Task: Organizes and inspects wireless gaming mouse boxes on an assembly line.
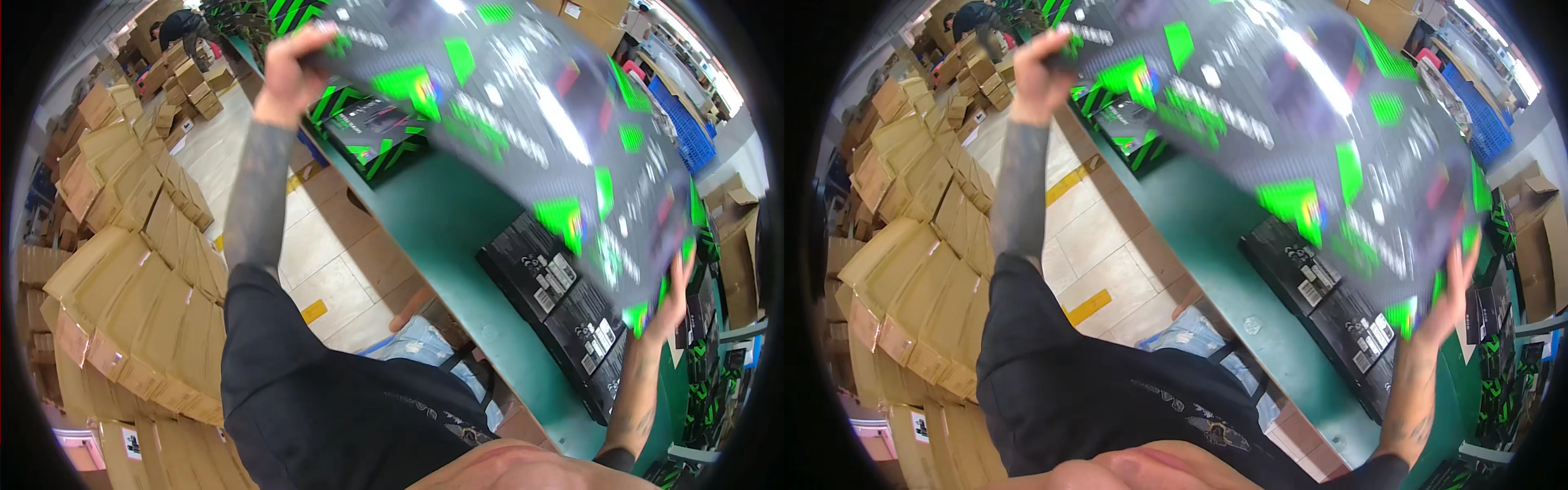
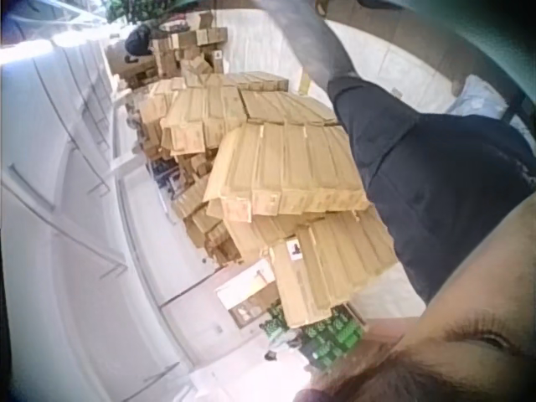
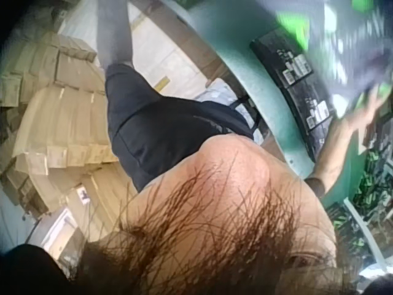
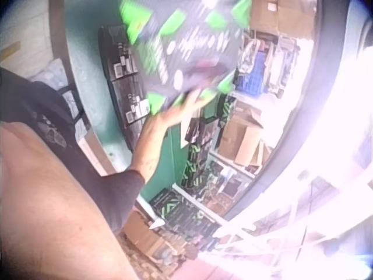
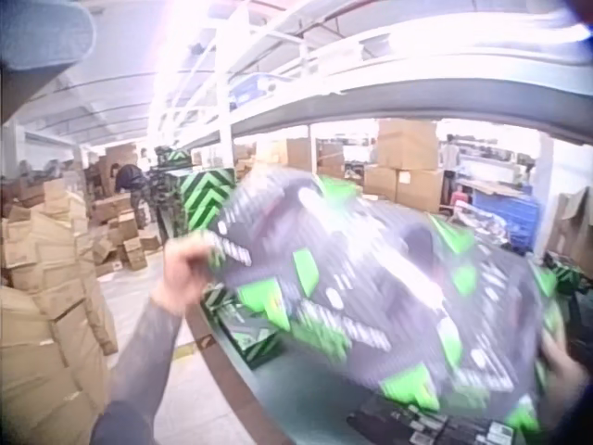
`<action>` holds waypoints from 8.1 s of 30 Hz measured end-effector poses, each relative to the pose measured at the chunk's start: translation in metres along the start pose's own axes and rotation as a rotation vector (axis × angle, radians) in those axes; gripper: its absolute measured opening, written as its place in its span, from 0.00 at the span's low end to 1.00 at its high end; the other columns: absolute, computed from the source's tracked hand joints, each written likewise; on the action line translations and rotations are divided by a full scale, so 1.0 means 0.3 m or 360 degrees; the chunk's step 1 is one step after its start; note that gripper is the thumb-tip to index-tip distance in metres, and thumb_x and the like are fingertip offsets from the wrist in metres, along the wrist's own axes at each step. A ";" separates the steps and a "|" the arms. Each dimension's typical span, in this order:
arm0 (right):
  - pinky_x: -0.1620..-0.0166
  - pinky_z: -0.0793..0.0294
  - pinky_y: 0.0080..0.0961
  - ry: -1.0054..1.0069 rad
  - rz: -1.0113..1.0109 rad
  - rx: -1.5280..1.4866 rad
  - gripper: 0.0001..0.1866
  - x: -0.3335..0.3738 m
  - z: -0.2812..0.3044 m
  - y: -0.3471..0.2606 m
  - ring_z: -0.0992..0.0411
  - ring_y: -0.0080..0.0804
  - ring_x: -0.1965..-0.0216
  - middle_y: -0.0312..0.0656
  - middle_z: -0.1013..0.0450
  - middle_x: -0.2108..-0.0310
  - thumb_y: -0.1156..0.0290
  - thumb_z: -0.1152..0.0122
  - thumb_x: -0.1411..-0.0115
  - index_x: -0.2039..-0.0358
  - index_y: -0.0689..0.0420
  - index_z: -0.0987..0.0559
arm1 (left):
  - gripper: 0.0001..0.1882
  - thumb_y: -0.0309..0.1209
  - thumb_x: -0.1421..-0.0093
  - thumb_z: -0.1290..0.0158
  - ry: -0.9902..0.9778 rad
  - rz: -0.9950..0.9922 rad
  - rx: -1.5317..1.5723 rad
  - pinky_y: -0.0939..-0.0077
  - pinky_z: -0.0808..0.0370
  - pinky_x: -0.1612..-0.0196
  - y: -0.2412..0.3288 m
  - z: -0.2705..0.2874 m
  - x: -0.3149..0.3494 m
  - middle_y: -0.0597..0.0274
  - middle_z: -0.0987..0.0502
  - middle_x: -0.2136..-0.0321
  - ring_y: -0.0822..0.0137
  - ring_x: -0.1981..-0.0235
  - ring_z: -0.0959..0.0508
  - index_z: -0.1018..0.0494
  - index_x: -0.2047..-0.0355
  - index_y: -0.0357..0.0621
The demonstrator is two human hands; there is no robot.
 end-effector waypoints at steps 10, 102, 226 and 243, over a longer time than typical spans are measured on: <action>0.69 0.27 0.35 -0.0603 -0.0751 0.0596 0.53 -0.018 -0.606 0.603 0.28 0.31 0.68 0.43 0.28 0.64 0.69 0.38 0.50 0.36 0.49 0.67 | 0.49 0.61 0.52 0.47 0.1063 -0.0147 -0.2360 0.64 0.45 0.39 -0.078 0.641 0.057 0.33 0.41 0.44 0.47 0.40 0.42 0.44 0.42 0.33; 0.49 0.32 0.37 -0.0788 -0.0117 0.2726 0.36 -0.254 -0.039 0.103 0.31 0.48 0.50 0.55 0.30 0.53 0.42 0.47 0.47 0.49 0.60 0.30 | 0.28 0.41 0.40 0.53 -0.0320 -0.0216 -0.1591 0.63 0.38 0.45 -0.576 -0.299 0.265 0.47 0.40 0.44 0.56 0.44 0.37 0.42 0.44 0.35; 0.43 0.42 0.27 -0.0313 -0.0385 0.0893 0.23 -0.008 0.677 0.326 0.40 0.32 0.46 0.42 0.34 0.51 0.67 0.44 0.43 0.47 0.59 0.33 | 0.24 0.33 0.43 0.51 -0.0235 -0.1012 -0.1448 0.57 0.41 0.41 -0.742 -0.942 0.487 0.54 0.35 0.45 0.49 0.43 0.38 0.37 0.45 0.62; 0.46 0.38 0.24 0.0328 -0.0241 0.1292 0.27 0.239 0.768 0.158 0.38 0.31 0.48 0.43 0.35 0.50 0.72 0.36 0.48 0.47 0.58 0.33 | 0.31 0.40 0.56 0.36 -0.0067 -0.1491 -0.1442 0.49 0.46 0.41 -0.740 -1.019 0.597 0.40 0.47 0.42 0.41 0.39 0.48 0.33 0.50 0.56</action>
Point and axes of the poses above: each hand's wrist, its own x-axis away from the middle knuckle, its own z-axis out of the back of the hand, y = z × x, the point moved 4 cm from there along -x, towards the middle knuckle
